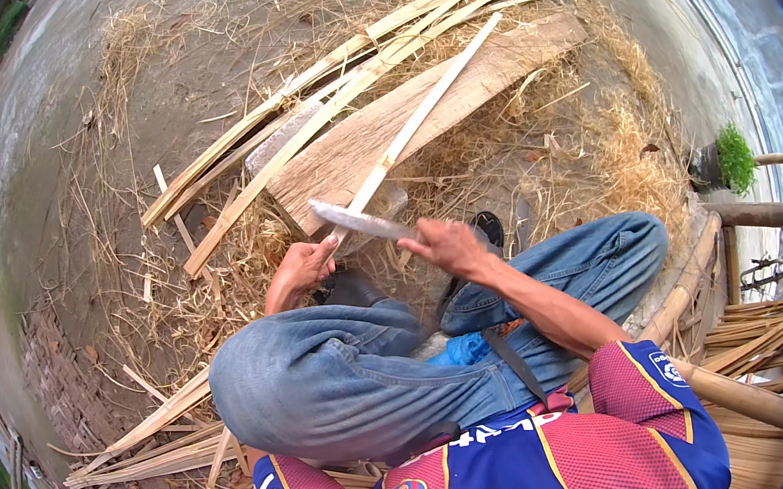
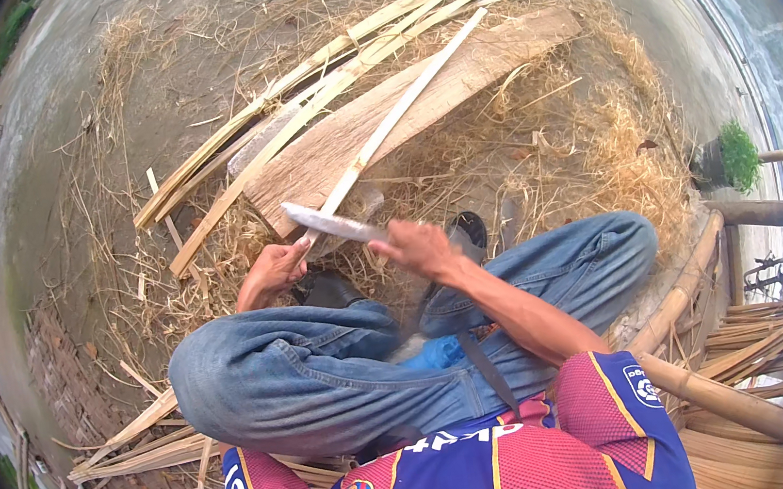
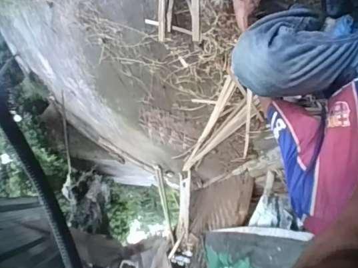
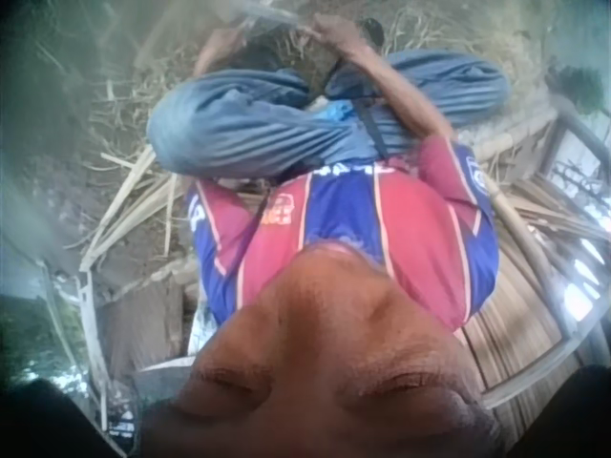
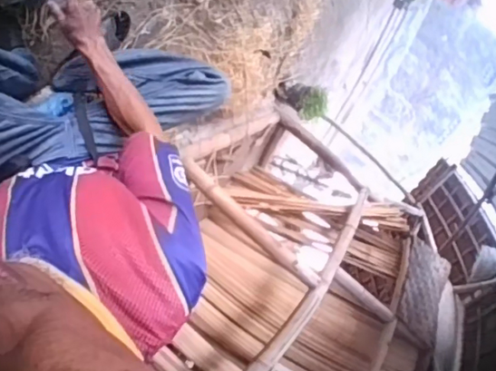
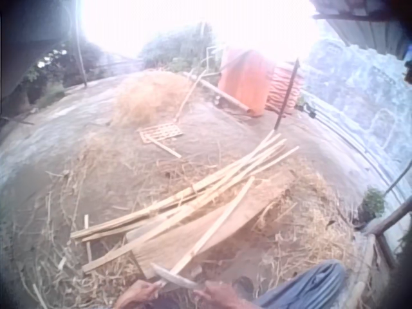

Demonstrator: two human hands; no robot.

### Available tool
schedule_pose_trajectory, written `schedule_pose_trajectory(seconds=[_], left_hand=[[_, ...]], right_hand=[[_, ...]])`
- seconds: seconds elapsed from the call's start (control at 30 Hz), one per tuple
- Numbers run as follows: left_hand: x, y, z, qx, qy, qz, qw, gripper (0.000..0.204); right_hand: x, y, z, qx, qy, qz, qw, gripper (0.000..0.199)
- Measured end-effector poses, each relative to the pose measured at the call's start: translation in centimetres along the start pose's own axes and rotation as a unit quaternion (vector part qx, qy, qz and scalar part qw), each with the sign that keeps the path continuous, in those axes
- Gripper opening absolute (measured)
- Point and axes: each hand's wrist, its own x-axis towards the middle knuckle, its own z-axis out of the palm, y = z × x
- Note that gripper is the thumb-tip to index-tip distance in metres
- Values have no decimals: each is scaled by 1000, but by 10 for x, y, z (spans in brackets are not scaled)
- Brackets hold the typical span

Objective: The person sits on the ground and uses a machete to split bamboo strips into thinner pieces. They repeatedly strike the bamboo against a wooden block, separating the material into long, thin slats.

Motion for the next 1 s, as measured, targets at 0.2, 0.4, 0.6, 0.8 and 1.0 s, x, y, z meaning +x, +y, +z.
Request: schedule_pose_trajectory(seconds=[0.2, 0.4, 0.6, 0.8, 1.0], left_hand=[[4, -10, 0, -8, 2, 8, 1000, 61], [-2, -9, -4, 53, 38, 8, 998, 61], [-29, 4, -13, 80, 45, -6, 996, 58], [-119, 25, -39, 39, 146, -63, 986, 34], [-196, 31, -100, 167, 135, -6, 977, 24]], right_hand=[[14, 10, 7, 15, 35, 77, 996, 62], [31, 46, -16, -26, 51, 100, 993, 63], [44, 77, -19, 8, 116, 228, 967, 73], [59, 136, -87, -98, 154, 316, 931, 66], [99, 84, -94, -160, 245, -65, 954, 55]])
